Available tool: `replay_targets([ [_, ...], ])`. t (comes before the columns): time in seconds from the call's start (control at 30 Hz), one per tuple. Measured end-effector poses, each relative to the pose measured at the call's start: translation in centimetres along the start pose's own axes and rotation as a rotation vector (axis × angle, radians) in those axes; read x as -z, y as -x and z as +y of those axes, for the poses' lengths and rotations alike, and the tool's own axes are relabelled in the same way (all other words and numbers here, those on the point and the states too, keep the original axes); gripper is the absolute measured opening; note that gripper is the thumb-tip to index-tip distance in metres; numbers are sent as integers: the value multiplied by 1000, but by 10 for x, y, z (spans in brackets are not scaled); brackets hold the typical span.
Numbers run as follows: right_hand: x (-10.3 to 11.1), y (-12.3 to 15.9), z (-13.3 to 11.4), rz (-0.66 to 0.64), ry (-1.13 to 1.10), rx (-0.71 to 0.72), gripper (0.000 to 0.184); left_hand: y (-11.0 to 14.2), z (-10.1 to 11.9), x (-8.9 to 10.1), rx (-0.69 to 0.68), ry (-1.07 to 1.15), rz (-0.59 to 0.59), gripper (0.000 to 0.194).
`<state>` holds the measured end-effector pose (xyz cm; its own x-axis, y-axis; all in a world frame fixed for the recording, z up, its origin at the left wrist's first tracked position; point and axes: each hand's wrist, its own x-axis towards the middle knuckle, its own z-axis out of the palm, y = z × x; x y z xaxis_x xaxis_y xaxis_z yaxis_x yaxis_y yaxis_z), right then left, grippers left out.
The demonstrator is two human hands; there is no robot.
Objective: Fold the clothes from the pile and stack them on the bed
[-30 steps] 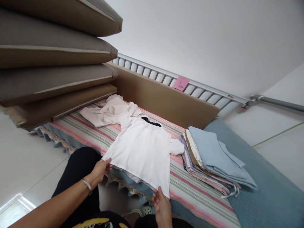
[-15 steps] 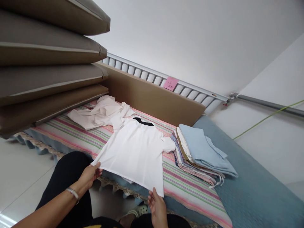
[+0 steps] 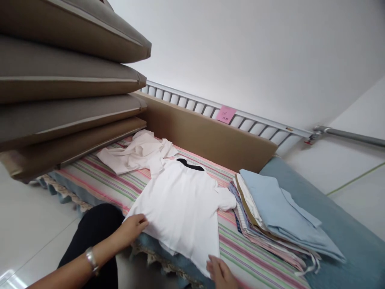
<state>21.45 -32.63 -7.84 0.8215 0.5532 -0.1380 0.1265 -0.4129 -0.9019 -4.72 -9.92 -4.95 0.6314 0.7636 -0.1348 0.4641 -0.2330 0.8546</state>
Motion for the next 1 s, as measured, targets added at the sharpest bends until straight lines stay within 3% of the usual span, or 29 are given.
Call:
replay_targets([
  [0.07, -21, -11, -26, 8, 78, 186, 55, -29, 16, -13, -259, -162, 128, 33],
  [0.13, -46, -24, -42, 15, 207, 377, 60, -59, 22, -28, -398, -317, 184, 38],
  [0.2, -66, -38, -42, 25, 358, 552, 64, -82, 15, -37, -435, -496, 205, 42],
  [0.27, -73, -53, -27, 42, 547, 662, 66, -97, 1, -36, -421, -667, 238, 49],
  [0.33, -64, -68, -4, 115, 721, 674, 70, -102, -15, -29, -394, -780, 298, 55],
  [0.43, -39, -85, 24, 262, 867, 578, 80, -99, -30, -17, -369, -843, 365, 58],
  [0.5, -27, -93, 27, 319, 902, 512, 86, -96, -32, -13, -354, -858, 369, 58],
  [0.57, -29, -97, 16, 348, 899, 523, 85, -98, -29, -14, -324, -867, 368, 57],
  [0.7, -76, -96, -28, 266, 813, 721, 68, -116, -4, -31, -365, -812, 383, 57],
  [0.83, -121, -103, -57, 14, 817, 764, 60, -152, 23, -53, -516, -713, 225, 54],
  [0.9, -117, -116, -54, -57, 881, 723, 58, -171, 22, -51, -476, -729, 165, 54],
  [1.0, -81, -144, -38, 37, 1011, 542, 61, -195, 6, -29, -334, -782, 242, 53],
])
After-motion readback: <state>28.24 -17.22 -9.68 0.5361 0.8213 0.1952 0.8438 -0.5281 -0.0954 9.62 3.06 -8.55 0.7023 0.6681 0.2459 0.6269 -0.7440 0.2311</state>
